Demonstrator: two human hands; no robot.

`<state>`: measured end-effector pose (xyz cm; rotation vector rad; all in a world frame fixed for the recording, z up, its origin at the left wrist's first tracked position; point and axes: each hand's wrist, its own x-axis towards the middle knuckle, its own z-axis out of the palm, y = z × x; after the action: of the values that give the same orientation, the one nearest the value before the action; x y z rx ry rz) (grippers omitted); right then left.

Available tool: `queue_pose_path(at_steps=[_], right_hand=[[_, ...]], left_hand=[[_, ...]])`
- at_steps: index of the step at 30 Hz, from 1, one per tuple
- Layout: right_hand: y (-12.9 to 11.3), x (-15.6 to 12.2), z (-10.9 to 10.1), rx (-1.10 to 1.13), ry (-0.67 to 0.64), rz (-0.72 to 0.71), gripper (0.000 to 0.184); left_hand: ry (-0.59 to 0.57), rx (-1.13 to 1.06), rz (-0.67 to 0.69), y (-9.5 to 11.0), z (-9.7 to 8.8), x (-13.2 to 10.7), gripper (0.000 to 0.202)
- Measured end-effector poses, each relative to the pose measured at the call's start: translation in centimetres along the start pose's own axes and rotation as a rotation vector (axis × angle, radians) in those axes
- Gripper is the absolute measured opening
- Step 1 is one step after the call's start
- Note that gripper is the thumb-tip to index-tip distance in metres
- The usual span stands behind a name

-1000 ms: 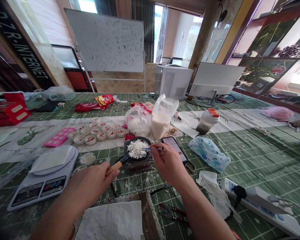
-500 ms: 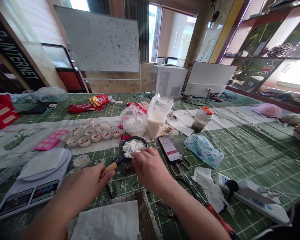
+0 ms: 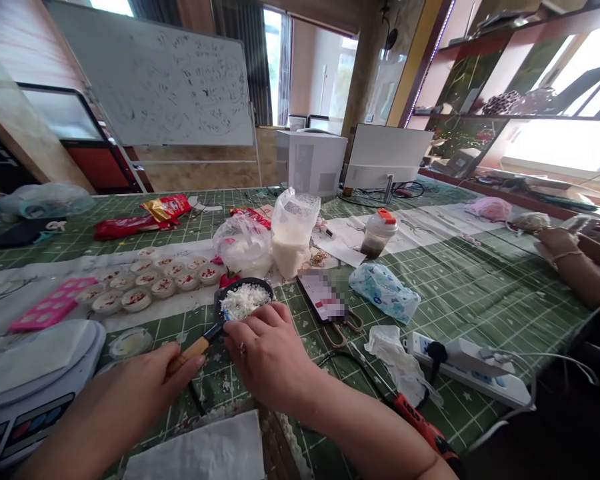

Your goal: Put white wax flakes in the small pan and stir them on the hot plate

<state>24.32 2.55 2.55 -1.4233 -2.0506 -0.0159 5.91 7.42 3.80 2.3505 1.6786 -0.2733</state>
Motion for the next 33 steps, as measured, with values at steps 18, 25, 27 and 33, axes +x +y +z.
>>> queue_pose_path(at_steps=[18, 25, 27, 33], right_hand=[[0.8, 0.4, 0.3, 0.046, 0.032, 0.040, 0.022], [1.4, 0.7, 0.5, 0.045, 0.118, 0.094, 0.021], [1.3, 0.7, 0.5, 0.064, 0.083, 0.066, 0.023], [1.7, 0.7, 0.4, 0.058, 0.099, 0.075, 0.020]], left_hand=[[-0.013, 0.017, -0.027, 0.2, -0.6, -0.3, 0.045], [-0.003, 0.011, -0.024, 0.2, -0.7, -0.4, 0.045], [0.003, 0.009, -0.025, 0.1, -0.7, -0.4, 0.045], [-0.003, -0.011, -0.027, -0.1, -0.6, -0.4, 0.043]])
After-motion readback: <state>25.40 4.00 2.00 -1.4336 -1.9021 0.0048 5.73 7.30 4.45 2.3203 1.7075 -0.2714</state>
